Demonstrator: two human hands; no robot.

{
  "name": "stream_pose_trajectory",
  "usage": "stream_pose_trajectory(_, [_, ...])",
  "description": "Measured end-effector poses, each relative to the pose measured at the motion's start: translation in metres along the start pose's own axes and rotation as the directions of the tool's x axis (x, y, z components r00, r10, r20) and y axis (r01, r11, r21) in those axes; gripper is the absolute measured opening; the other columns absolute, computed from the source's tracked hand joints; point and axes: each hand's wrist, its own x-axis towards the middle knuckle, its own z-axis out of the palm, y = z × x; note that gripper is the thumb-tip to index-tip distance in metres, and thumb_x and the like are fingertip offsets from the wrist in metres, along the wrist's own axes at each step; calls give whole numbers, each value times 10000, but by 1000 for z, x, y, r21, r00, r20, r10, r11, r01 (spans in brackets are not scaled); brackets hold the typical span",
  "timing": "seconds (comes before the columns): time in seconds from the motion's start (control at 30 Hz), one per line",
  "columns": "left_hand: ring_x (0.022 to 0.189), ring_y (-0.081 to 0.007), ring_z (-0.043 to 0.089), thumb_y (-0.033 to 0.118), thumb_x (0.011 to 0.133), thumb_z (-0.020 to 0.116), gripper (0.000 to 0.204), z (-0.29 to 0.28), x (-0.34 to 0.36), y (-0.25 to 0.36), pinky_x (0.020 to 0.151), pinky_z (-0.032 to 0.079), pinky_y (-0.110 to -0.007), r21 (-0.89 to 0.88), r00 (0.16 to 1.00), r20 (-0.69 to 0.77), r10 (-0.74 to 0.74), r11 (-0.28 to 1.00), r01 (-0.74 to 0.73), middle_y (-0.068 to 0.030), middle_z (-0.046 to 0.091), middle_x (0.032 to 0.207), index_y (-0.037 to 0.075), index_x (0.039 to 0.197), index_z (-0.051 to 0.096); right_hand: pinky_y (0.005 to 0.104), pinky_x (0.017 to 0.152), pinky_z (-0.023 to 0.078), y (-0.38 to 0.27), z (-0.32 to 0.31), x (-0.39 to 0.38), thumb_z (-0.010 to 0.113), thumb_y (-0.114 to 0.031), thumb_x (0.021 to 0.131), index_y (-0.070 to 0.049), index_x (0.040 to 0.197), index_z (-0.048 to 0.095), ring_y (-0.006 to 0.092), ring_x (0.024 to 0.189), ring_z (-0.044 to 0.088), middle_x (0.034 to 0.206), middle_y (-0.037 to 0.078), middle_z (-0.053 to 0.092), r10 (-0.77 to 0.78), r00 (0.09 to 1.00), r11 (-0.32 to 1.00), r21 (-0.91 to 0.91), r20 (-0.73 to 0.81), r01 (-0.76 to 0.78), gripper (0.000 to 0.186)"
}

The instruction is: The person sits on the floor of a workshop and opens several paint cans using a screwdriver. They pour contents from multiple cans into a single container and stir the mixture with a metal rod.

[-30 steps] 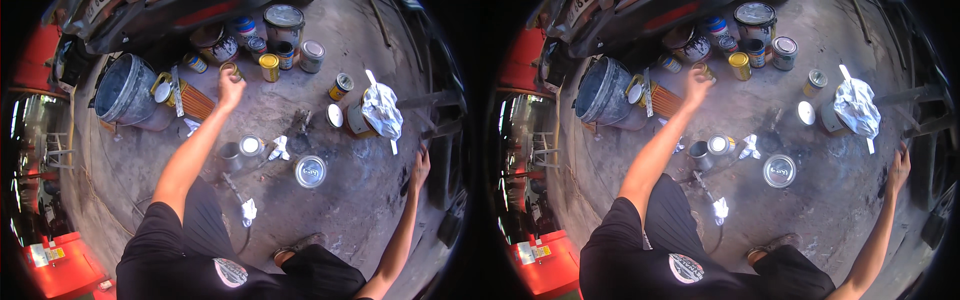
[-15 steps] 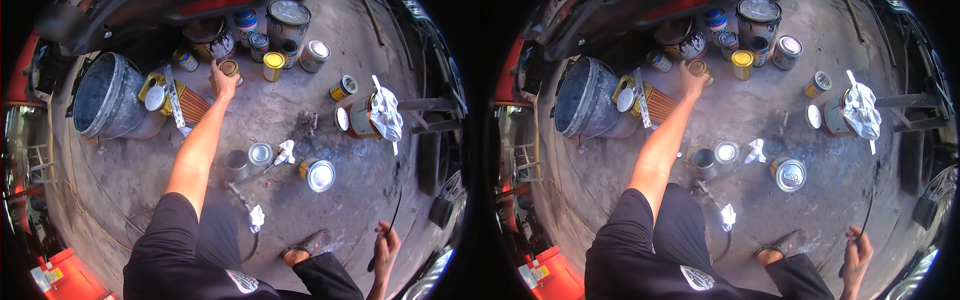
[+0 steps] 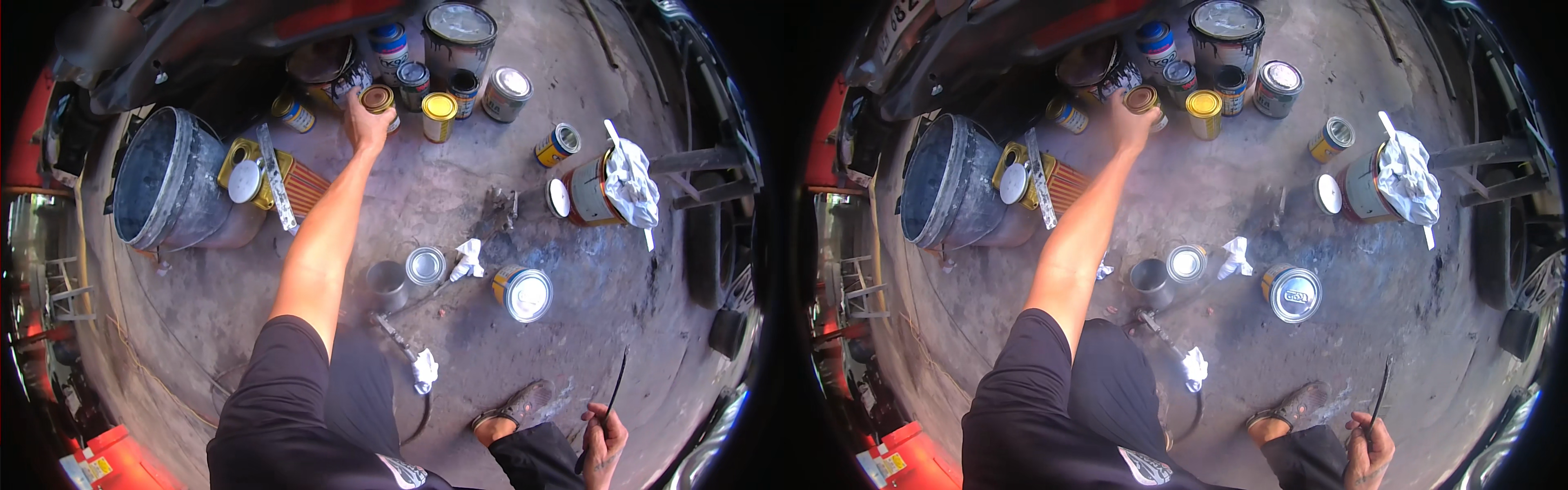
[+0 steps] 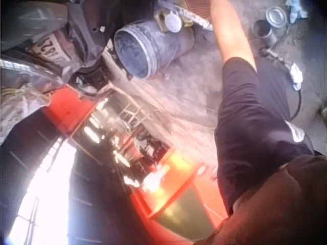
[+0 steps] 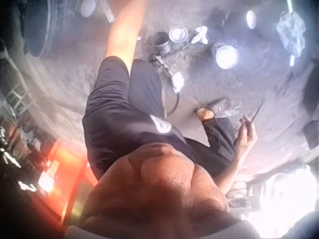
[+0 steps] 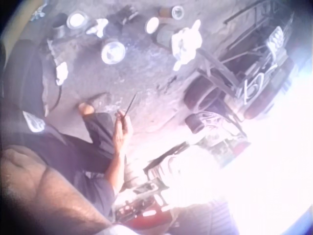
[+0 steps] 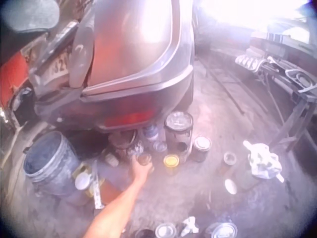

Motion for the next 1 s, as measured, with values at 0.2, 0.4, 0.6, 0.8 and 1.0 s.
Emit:
stream_pose_trajectory(0.2, [1269,-314,707,169,757,960,832,2,-18,11,1105,544,-429,-25,994,90,66,998,-64,-193,715,1335,-20,1460,557,271,722,479,-17,5,-7,640,-55,1133,8,1322,778,110,837,613,1078,55,759,-77,997,995,-72,-19,75,243])
stream_pose_trajectory(0.4, [1258,-278,706,191,786,971,833,-38,-89,44,1093,560,-415,-61,942,283,181,983,-171,-159,707,1350,29,1488,552,244,615,385,-19,3,0,588,9,1052,31,1214,759,40,699,507,968,15,709,-120,989,991,-77,-81,113,237])
stream_pose_trajectory(0.6, [1275,-384,715,203,737,985,839,-30,-148,73,1078,570,-488,-176,854,454,253,966,-192,-156,747,1321,113,1470,588,301,706,443,-26,4,1,586,64,987,63,1155,753,133,801,603,920,75,687,-265,963,947,-201,-42,251,237])
stream_pose_trajectory(0.8, [1276,-419,701,179,743,986,849,-8,-162,78,1067,566,-511,-208,819,479,316,947,-244,-176,732,1328,93,1482,578,334,739,468,-31,2,3,594,86,958,56,1129,755,200,834,656,915,115,690,-316,948,920,-255,-36,297,237])
stream_pose_trajectory(1.0, [1286,-428,696,173,741,990,904,8,-153,82,1075,572,-508,-164,793,511,333,943,-290,-189,707,1364,97,1524,546,342,720,467,-26,-7,5,604,86,955,36,1149,762,204,810,638,923,114,692,-292,956,925,-262,-27,275,256])
